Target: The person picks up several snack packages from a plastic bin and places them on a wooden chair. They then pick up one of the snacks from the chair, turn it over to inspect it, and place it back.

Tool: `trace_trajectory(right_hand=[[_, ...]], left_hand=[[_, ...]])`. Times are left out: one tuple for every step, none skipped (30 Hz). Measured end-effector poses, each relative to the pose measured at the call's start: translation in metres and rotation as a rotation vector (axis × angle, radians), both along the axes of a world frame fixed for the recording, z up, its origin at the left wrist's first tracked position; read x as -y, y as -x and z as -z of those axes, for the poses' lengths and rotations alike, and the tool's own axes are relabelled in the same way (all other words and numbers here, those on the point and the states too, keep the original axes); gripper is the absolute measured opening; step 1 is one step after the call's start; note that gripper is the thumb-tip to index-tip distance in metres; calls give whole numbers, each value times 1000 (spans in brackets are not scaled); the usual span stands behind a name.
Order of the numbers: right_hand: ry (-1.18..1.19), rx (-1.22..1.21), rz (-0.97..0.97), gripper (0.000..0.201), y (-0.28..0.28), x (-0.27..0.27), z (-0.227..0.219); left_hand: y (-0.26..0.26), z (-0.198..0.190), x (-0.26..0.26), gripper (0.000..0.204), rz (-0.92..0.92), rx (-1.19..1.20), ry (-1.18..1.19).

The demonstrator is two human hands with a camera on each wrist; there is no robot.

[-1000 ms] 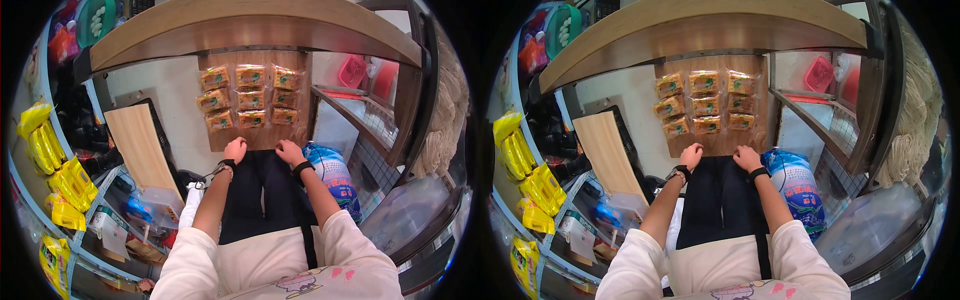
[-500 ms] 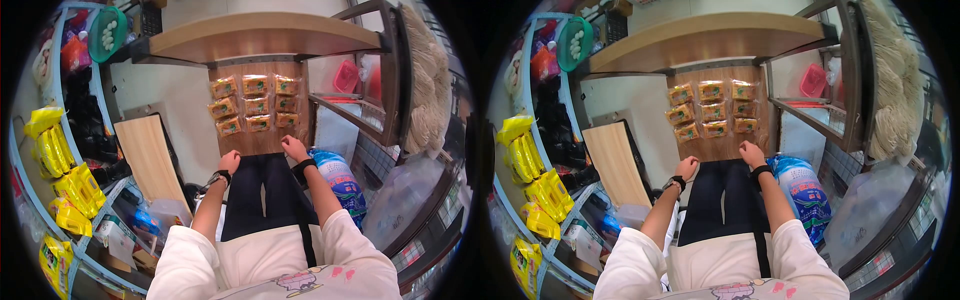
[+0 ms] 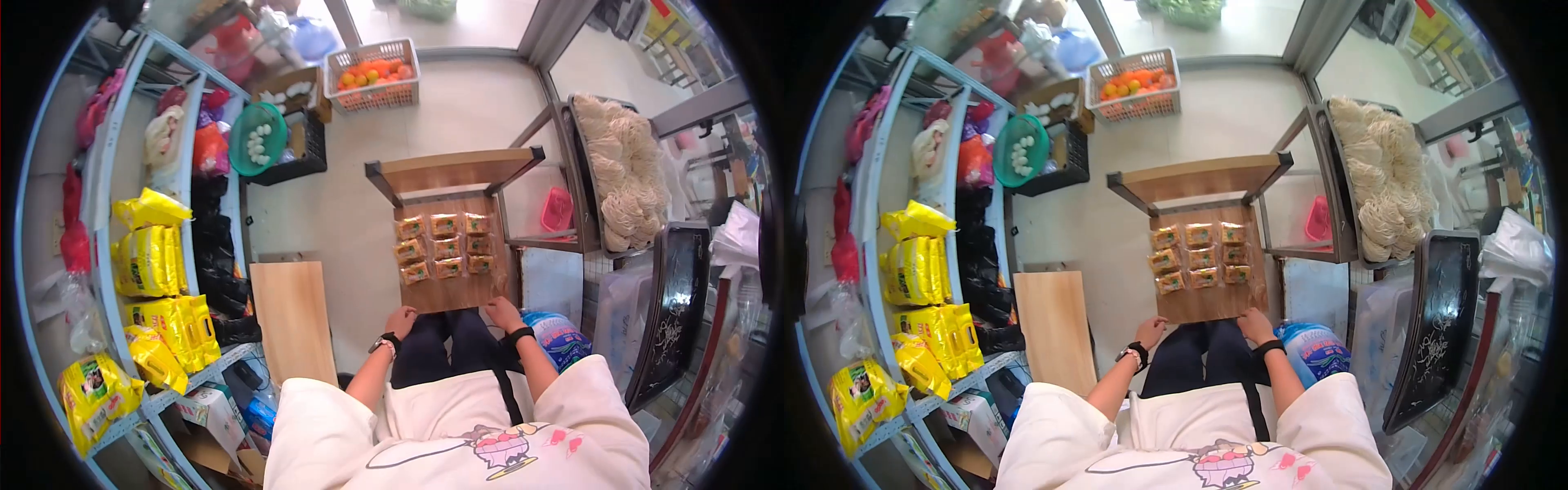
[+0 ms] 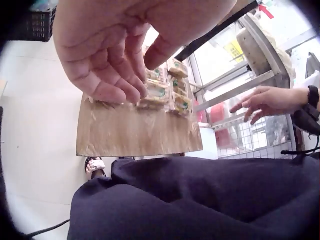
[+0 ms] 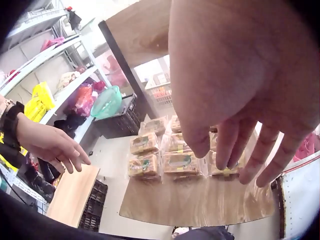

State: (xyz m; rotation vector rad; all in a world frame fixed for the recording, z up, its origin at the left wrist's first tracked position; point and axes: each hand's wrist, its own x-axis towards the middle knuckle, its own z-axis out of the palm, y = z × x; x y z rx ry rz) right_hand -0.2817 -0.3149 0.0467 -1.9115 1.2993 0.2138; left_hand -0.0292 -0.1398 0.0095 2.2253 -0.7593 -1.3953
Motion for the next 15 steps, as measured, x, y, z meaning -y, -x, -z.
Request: trace_trajectory(right_hand=[[22,19,-6,30,1,-3,-12],[-35,-29,-5,30,2,-3,-22],[-99,-82,0,31,7,-7,-33],[-82,-68,1,31,16,-12,-38],[-43,-33,22,32,28,-22,-44],[1,6,45,33,40,-29,-46],[24,4,35,32,55,-36,-43],[46,0,28,32,72,-45,-39],[-39,-33,102,32,86,-52,-38],[-120,-65,182,32,101,-60,-39],[-108,-117,226,33,120,-70,-34],[-92,-165,283,35,135,-80,-29],[-108,-205,331,37,146,-88,-33],[-128,-243,387,39,158,-95,-36],[-99,-253,404,40,172,-104,-32]], left_hand=[[-3,-6,-1,25,-42,-47,1],[-7,-11,0,26,-82,-95,7],[-8,-11,-5,28,-96,-54,37],[-10,-8,-10,28,-94,-41,55],[-11,-5,-18,27,-87,-39,68],[-14,-5,-23,27,-76,-34,87],[-16,-10,-28,27,-67,-19,106],[-16,-15,-35,28,-59,-28,73],[-16,-18,-41,29,-46,-36,45],[-18,-8,-53,31,-2,5,59],[-16,-14,-60,29,-74,-48,49],[-20,3,-72,33,-6,-9,30],[-24,7,-83,36,68,0,35],[-23,-5,-88,36,133,110,52],[-24,15,-97,36,129,112,-42]])
